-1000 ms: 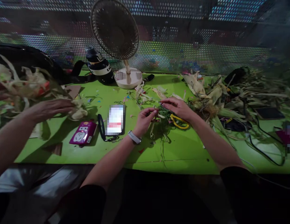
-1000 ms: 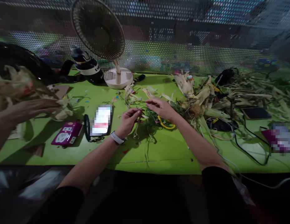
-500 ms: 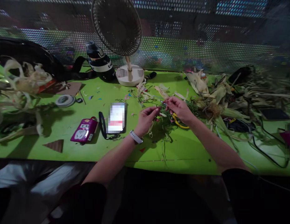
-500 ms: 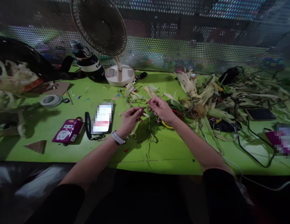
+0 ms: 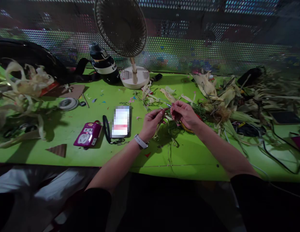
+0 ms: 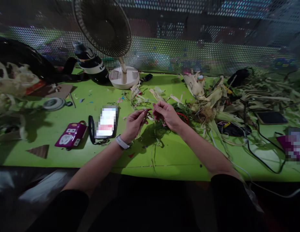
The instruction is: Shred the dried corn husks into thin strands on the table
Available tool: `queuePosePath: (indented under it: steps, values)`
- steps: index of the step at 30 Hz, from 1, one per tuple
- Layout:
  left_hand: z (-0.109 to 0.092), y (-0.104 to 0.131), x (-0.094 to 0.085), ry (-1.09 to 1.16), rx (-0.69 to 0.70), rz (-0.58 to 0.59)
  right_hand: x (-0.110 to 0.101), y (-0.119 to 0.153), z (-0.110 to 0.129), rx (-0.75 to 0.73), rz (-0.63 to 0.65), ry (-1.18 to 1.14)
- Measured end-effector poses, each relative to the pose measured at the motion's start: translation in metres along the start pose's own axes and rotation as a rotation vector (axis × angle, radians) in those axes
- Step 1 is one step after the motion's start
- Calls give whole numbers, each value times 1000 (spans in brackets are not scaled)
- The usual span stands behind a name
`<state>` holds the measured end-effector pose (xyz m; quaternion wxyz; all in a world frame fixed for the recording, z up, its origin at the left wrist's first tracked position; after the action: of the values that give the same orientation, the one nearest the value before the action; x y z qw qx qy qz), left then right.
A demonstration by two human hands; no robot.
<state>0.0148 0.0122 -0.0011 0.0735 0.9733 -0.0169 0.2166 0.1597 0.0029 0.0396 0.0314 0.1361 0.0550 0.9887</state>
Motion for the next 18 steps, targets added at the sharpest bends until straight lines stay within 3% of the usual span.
queuePosePath:
  steps: [8,18]
  values:
    - [-5,3,1,40,51,107,3,5,8,-36,14,-34]
    - [-7,5,1,35,8,36,5,6,9,-38,38,-7]
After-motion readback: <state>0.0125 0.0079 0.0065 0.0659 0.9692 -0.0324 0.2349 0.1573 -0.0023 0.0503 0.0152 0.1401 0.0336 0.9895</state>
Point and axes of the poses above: each hand's wrist, its own y-axis away from the middle knuckle, its own x-axis out of the palm, z = x × y, the point moved 3 cm from there along -y, towards the middle knuckle, and after that the axes turned 10 degrees about -z, right-handed, at the moved point
